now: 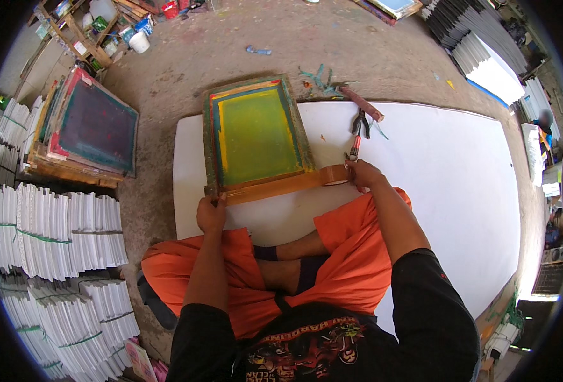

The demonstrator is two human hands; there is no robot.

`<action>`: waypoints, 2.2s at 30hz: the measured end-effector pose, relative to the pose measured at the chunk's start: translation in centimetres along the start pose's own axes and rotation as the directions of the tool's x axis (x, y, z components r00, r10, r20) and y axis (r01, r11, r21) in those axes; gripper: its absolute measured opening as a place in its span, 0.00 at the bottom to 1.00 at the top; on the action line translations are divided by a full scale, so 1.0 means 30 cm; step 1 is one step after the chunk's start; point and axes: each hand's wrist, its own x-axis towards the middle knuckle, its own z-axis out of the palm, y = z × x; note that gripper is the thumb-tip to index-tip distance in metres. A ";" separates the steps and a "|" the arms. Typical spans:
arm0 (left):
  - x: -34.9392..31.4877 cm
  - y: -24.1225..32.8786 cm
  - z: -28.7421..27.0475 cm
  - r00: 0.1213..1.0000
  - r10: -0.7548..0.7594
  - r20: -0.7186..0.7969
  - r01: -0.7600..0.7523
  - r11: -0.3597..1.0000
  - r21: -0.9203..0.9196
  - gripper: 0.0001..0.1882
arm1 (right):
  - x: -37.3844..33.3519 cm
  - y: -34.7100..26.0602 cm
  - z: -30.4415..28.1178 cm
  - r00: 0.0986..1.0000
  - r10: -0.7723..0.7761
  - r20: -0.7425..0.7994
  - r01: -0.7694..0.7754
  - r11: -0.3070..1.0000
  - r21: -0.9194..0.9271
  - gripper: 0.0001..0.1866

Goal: The person sits on the floor and applies orange masking tape to the edges of a rectangular screen printing frame. They smooth the tape along the frame's perimeter, tear off sections, and reposition the frame to access different sides.

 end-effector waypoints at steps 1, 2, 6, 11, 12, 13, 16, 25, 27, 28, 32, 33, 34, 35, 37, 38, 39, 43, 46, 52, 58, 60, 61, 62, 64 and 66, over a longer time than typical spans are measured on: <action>-0.001 0.004 0.003 1.000 0.010 -0.011 -0.010 1.000 0.006 0.19 | -0.003 0.012 0.009 0.999 -0.002 -0.036 0.002 1.000 0.007 0.36; -0.002 0.015 0.003 1.000 -0.004 0.008 0.004 1.000 0.003 0.19 | 0.003 0.022 0.024 0.996 -0.021 -0.092 0.024 0.999 0.022 0.36; -0.003 0.019 -0.013 0.999 -0.036 0.018 0.036 0.999 0.003 0.19 | -0.042 -0.067 -0.040 0.946 0.259 -0.195 -0.229 0.960 0.160 0.30; -0.003 0.010 0.009 1.000 0.010 -0.009 -0.010 1.000 -0.013 0.20 | -0.048 -0.011 -0.059 0.886 0.311 -0.345 -0.118 0.869 0.481 0.24; -0.001 0.009 0.008 1.000 0.012 -0.010 -0.013 1.000 -0.017 0.20 | -0.058 -0.020 -0.056 0.887 0.265 -0.379 -0.010 0.829 0.559 0.23; 0.000 0.007 0.007 1.000 0.015 -0.012 -0.015 1.000 -0.021 0.20 | -0.071 -0.041 -0.033 0.886 0.197 -0.421 0.071 0.838 0.541 0.33; -0.008 0.004 0.000 0.999 0.000 -0.033 -0.001 1.000 -0.011 0.20 | -0.112 -0.168 -0.018 0.714 -0.298 -0.634 0.512 0.840 0.182 0.33; -0.004 -0.002 0.023 1.000 -0.001 -0.018 0.001 1.000 -0.006 0.20 | -0.086 -0.203 -0.060 0.896 -0.230 -0.380 0.268 0.962 0.049 0.29; -0.009 0.009 0.025 0.999 0.013 -0.030 -0.012 0.999 0.044 0.19 | -0.087 -0.216 -0.069 0.884 -0.245 -0.397 0.273 0.962 0.015 0.27; -0.011 0.014 0.024 0.999 0.021 -0.035 -0.019 0.997 0.069 0.19 | -0.085 -0.224 -0.073 0.878 -0.252 -0.406 0.275 0.961 -0.001 0.27; -0.020 0.026 0.023 0.997 0.049 -0.055 -0.043 0.994 0.096 0.18 | -0.078 -0.250 -0.081 0.904 -0.264 -0.337 0.266 0.963 -0.042 0.26; -0.021 0.028 0.025 0.997 0.050 -0.058 -0.044 0.994 0.103 0.17 | -0.084 -0.256 -0.071 0.899 -0.262 -0.351 0.265 0.963 -0.039 0.26; -0.021 0.028 0.027 0.997 0.051 -0.061 -0.044 0.993 0.110 0.17 | -0.092 -0.261 -0.063 0.894 -0.260 -0.365 0.265 0.964 -0.036 0.25; -0.021 0.027 0.030 0.996 0.061 -0.064 -0.053 0.992 0.117 0.17 | -0.102 -0.265 -0.057 0.890 -0.233 -0.392 0.250 0.968 -0.007 0.25; -0.018 0.022 0.038 0.994 0.080 -0.069 -0.070 0.989 0.130 0.17 | -0.121 -0.269 -0.047 0.879 -0.177 -0.443 0.222 0.974 0.053 0.25; -0.019 0.017 0.039 0.992 0.098 -0.074 -0.088 0.989 0.122 0.17 | -0.123 -0.261 -0.040 0.866 -0.145 -0.479 0.216 0.972 0.096 0.25; -0.020 0.012 0.041 0.990 0.115 -0.080 -0.106 0.988 0.114 0.17 | -0.122 -0.246 -0.030 0.851 -0.113 -0.513 0.211 0.968 0.138 0.25; -0.016 -0.014 0.028 0.991 0.106 -0.080 -0.097 0.989 0.113 0.18 | -0.206 -0.364 -0.083 0.869 0.071 -0.489 0.053 0.970 0.236 0.23; -0.018 0.014 0.041 0.992 0.113 -0.063 -0.105 0.987 0.120 0.19 | -0.151 -0.317 0.062 0.810 0.013 -0.586 0.216 0.923 0.319 0.22; -0.019 0.019 0.022 0.999 0.022 -0.050 -0.019 0.999 0.049 0.20 | -0.220 -0.482 0.155 0.914 0.067 -0.400 0.100 0.919 0.382 0.32; -0.018 0.018 0.020 0.998 0.024 -0.058 -0.022 0.999 0.031 0.20 | -0.233 -0.511 0.152 0.948 0.142 -0.285 -0.022 0.922 0.387 0.32; -0.011 0.017 0.020 0.999 -0.002 -0.035 0.003 1.000 0.026 0.20 | -0.235 -0.515 0.147 0.953 0.143 -0.268 -0.032 0.925 0.380 0.32; -0.009 0.017 0.021 1.000 -0.015 -0.023 0.015 1.000 0.024 0.20 | -0.235 -0.516 0.145 0.955 0.143 -0.260 -0.037 0.926 0.376 0.32; -0.010 0.016 0.020 1.000 -0.010 -0.026 0.011 1.000 0.018 0.20 | -0.231 -0.514 0.146 0.954 0.133 -0.267 -0.030 0.933 0.359 0.34; -0.011 0.016 0.021 0.999 -0.002 -0.032 0.003 1.000 0.007 0.20 | -0.218 -0.507 0.156 0.953 0.112 -0.280 -0.016 0.946 0.324 0.38; -0.007 0.014 0.023 0.999 -0.005 -0.032 0.006 1.000 0.017 0.19 | -0.201 -0.508 0.167 0.950 0.122 -0.287 -0.030 0.952 0.305 0.36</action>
